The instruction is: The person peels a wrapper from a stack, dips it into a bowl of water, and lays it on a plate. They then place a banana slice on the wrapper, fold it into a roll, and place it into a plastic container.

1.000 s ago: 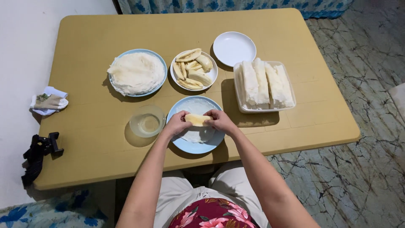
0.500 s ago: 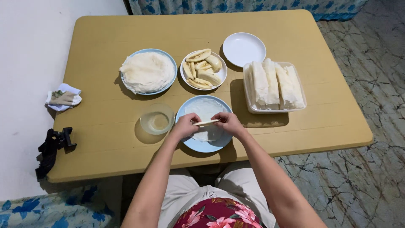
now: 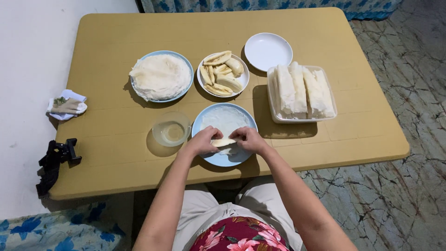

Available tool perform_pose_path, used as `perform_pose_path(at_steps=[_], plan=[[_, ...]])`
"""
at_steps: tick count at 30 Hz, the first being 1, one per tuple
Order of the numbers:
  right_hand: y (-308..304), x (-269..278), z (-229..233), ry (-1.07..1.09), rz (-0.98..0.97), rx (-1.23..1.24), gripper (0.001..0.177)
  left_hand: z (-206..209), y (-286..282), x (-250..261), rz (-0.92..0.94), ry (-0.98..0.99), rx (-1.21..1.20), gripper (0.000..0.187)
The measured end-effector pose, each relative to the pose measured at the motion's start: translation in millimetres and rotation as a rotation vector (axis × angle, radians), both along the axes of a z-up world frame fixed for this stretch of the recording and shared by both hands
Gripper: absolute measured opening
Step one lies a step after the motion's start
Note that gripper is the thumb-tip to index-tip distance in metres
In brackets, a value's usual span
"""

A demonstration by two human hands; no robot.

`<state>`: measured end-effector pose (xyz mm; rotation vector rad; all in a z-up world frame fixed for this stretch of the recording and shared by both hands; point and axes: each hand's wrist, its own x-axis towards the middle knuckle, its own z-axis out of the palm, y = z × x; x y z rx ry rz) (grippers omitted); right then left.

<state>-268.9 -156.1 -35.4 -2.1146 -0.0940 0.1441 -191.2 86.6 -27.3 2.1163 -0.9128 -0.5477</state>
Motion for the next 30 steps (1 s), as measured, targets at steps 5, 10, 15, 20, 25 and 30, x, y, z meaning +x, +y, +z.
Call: perform_pose_path(at_steps=[5,10,15,20,25,30], plan=[[4.3,-1.4,10.7,0.052,-0.008,-0.009,0.03,7.4,1.6,-1.2,-0.022,0.027,0.028,0.058],[0.6,-0.1,4.8,0.032,0.019,0.024,0.031,5.9,2.0,-3.6,0.002,0.036,0.001,0.057],[0.6,-1.1,-2.5,0.088,0.011,0.114,0.027,-13.9,3.6,2.3,0.043,0.01,-0.134,0.044],[4.3,-3.1,8.2,0.087,0.02,0.071,0.026,-5.6,3.8,-1.6,0.093,0.06,-0.105,0.034],[9.6,-4.2,21.9,-0.071,0.084,-0.097,0.035,-13.2,2.1,-1.1,0.165,0.063,-0.138,0.035],[9.3,-3.6,14.5,-0.093,0.046,-0.092,0.032,-9.2,1.0,-3.7,0.137,-0.01,-0.138,0.041]])
